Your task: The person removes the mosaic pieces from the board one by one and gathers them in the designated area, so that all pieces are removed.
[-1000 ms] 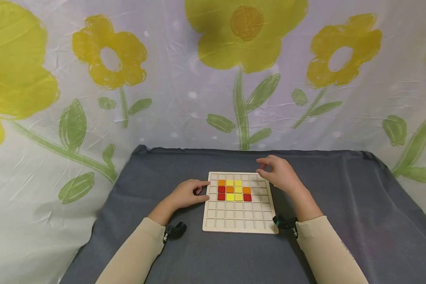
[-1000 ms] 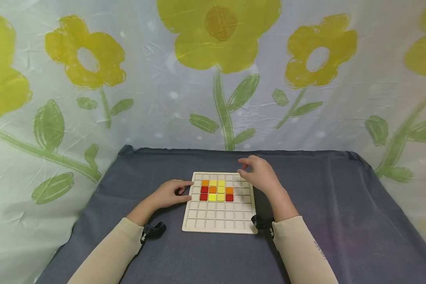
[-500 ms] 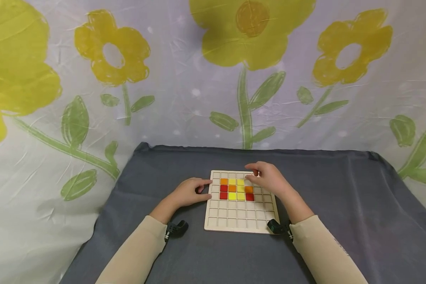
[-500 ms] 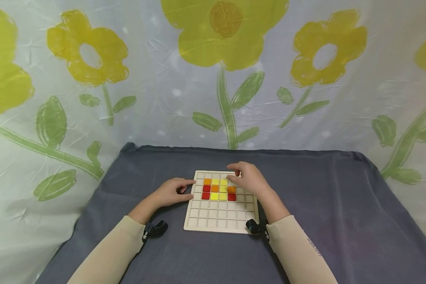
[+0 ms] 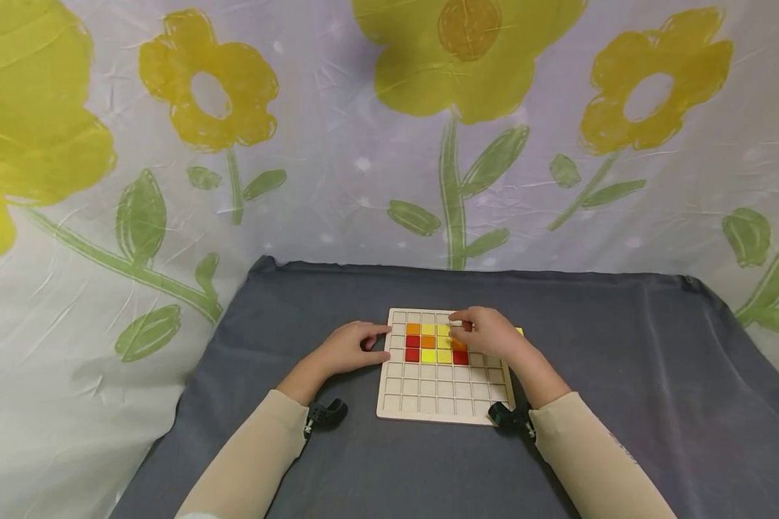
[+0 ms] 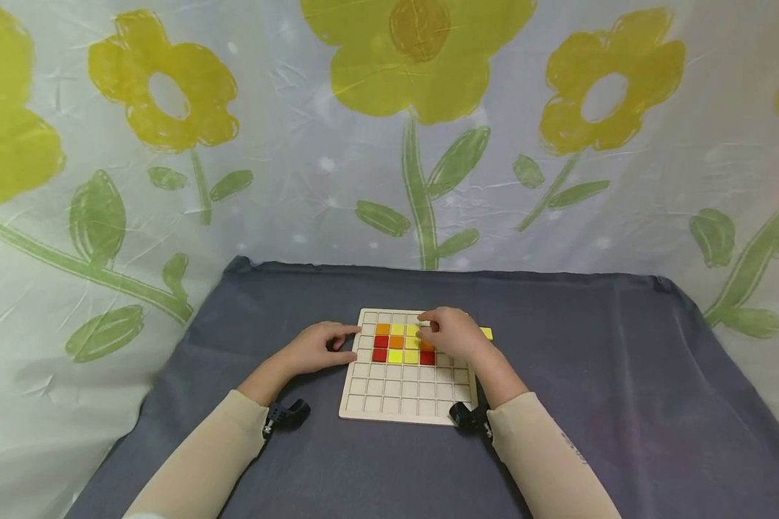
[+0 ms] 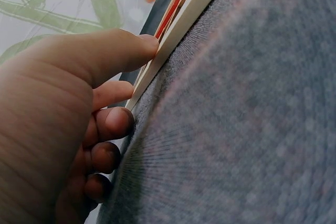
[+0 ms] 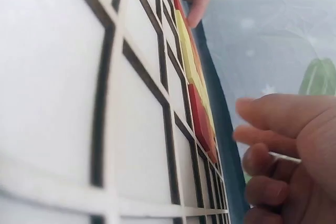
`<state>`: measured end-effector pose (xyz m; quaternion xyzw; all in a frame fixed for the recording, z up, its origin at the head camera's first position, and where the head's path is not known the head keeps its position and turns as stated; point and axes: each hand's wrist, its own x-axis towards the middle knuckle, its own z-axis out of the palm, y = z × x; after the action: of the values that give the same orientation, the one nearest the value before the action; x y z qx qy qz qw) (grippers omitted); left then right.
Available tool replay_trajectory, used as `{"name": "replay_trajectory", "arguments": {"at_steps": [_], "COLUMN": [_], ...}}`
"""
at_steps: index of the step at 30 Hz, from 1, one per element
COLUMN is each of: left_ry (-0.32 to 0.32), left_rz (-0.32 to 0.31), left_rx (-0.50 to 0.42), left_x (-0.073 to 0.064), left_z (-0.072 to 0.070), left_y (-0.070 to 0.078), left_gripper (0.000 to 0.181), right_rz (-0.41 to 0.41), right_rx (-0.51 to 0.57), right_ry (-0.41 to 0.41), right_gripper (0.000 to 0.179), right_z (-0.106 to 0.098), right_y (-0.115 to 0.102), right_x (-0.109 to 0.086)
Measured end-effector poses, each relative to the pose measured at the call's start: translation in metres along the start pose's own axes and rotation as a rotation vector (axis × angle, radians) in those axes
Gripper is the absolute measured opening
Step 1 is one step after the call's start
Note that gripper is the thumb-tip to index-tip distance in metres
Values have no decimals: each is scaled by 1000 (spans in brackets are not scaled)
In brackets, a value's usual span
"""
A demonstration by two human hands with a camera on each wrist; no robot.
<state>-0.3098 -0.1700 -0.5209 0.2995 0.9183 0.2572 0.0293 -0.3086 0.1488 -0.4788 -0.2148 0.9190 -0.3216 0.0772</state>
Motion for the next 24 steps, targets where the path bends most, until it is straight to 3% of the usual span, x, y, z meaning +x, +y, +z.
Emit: {"name": "replay_trajectory", "arguments": {"at_steps": [4, 9, 24], "left_ry": [-2, 5, 8], "left_rz": [3, 0, 0], "left_rx": [5, 14, 7], "left_x": [0, 0, -1], "left_z": [0, 0, -2], "left_y": [0, 1, 3], "left_gripper": [58, 57, 56], "right_rz": [26, -10, -28], "right_rx": [-3, -40, -67], "right_ry": [-50, -67, 56], "right_gripper": [41, 43, 31], "right_z": [4, 6, 13], "right_y": [4, 7, 4], "right_x": [1, 3, 4]}}
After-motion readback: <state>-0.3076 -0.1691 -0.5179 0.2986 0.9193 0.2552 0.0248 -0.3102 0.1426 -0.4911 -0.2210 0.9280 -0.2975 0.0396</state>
